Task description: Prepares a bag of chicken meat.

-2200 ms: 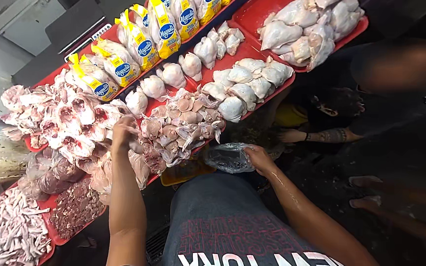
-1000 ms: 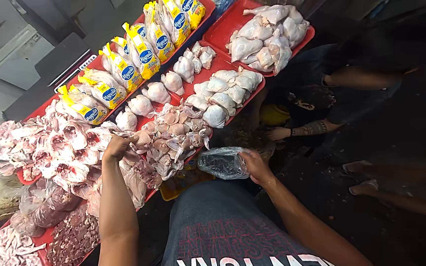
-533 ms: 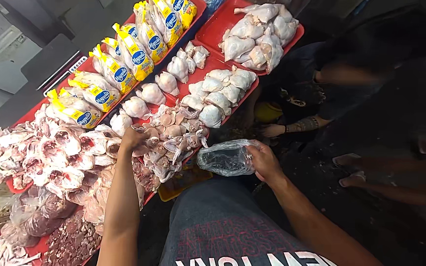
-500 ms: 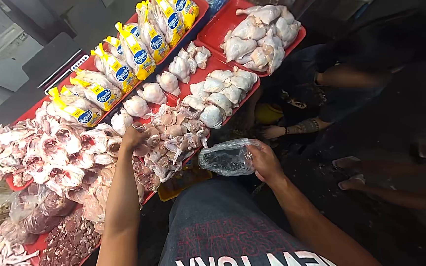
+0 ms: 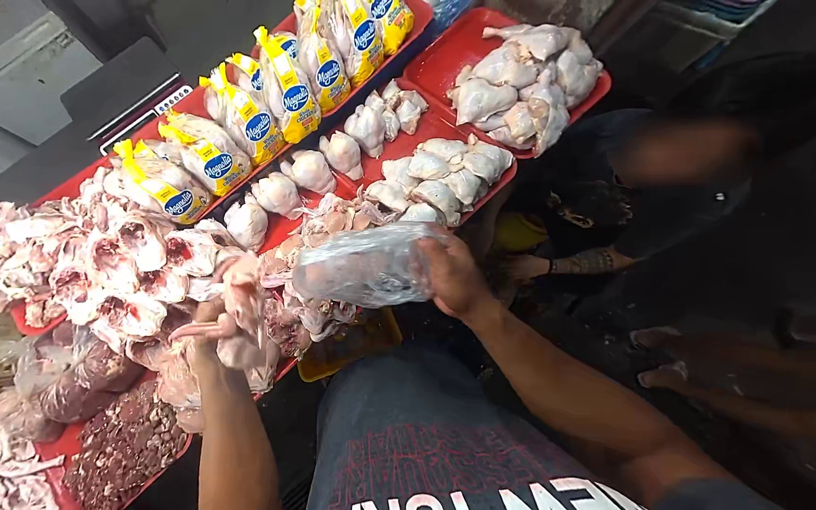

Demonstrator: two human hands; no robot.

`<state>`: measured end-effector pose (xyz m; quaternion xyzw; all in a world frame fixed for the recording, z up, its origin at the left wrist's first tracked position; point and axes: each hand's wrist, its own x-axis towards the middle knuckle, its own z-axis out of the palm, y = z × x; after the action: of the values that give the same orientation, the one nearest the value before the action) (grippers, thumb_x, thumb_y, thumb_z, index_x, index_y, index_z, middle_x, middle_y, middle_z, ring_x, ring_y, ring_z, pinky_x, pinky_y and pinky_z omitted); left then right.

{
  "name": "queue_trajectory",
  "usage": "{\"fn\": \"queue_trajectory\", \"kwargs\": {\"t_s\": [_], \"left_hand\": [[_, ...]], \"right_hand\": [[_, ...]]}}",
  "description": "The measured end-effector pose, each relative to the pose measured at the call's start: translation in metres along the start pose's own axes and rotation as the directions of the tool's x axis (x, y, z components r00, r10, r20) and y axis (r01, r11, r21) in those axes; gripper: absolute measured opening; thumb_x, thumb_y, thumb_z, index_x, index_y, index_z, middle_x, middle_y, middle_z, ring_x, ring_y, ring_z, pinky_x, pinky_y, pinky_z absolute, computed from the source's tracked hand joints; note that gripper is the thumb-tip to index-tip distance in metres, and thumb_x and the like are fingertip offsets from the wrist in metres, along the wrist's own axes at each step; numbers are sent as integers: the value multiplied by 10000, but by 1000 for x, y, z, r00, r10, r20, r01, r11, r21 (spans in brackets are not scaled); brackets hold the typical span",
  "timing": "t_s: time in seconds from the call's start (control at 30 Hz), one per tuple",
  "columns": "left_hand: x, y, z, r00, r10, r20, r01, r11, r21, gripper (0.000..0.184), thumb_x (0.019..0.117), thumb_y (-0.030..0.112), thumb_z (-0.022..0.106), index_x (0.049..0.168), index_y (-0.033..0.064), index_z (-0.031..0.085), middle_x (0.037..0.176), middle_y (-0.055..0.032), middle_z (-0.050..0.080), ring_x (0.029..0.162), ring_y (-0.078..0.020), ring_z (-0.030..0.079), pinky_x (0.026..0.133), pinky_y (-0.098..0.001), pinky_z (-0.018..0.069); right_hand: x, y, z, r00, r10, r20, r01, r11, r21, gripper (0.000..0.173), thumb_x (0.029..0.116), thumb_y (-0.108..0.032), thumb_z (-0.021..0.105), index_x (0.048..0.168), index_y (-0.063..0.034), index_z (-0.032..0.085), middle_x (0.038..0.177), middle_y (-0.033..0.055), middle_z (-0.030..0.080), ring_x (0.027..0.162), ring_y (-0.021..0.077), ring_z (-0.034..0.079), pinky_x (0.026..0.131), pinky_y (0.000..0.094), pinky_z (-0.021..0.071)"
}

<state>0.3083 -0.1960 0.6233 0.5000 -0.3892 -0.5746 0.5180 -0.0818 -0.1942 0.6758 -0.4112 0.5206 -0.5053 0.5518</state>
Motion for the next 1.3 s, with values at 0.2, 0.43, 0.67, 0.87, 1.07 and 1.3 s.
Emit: {"fn": "queue_trajectory", "kwargs": {"t_s": [0.2,0.43,0.67,0.87,1.07,1.3], "left_hand": [[-25,19,143,931,-291,221,252,949,188,244,972,79,528,1164,45,675,929,4,729,829,-29,675,800,-233,578],[8,-13,242,945,-294,-142,261,942,-212,142,1032,99,549,981,33,664,791,-44,646,706,-129,626,679,-345,559],[120,-16,344,957,-250,-146,249,968,-24,310,1045,248,547,1215,-4,611,1064,-180,698,967,-282,686,844,-498,572],[95,-11,277,950,-157,270,53,933,356,564,1027,175,512,1574,83,408,1503,-187,529,1249,-304,623,997,-521,549],[113,-9,94,951,-155,-268,306,602,737,463,987,222,611,1394,5,575,1210,-246,693,1020,-393,713,880,-610,583],[130,-46,50,871,-323,-370,461,277,843,661,754,182,832,1350,9,605,1214,-309,656,1153,-489,628,954,-723,481]], "right_hand": [[-7,-12,38,963,-58,264,157,914,-374,403,1091,-333,430,1404,-158,612,1126,54,727,980,124,706,881,386,607],[-40,-7,-24,990,-141,18,131,858,-497,467,1111,-384,333,1083,-45,654,782,-35,585,683,26,585,660,262,549],[47,-25,-39,956,-76,-283,56,995,-78,622,1106,-544,212,1398,-107,544,1228,80,668,1097,178,672,954,442,577],[78,4,-63,950,112,-290,-98,993,61,633,1086,-600,272,1433,-131,516,1302,111,644,1162,222,653,968,482,563],[72,9,-79,962,72,-263,-21,981,192,585,1112,-532,245,1440,-123,506,1354,95,630,1233,218,634,1033,480,549],[70,19,-105,955,103,-279,-19,957,288,555,1118,-503,273,1460,-122,489,1371,103,626,1250,253,629,1032,517,547]]}}
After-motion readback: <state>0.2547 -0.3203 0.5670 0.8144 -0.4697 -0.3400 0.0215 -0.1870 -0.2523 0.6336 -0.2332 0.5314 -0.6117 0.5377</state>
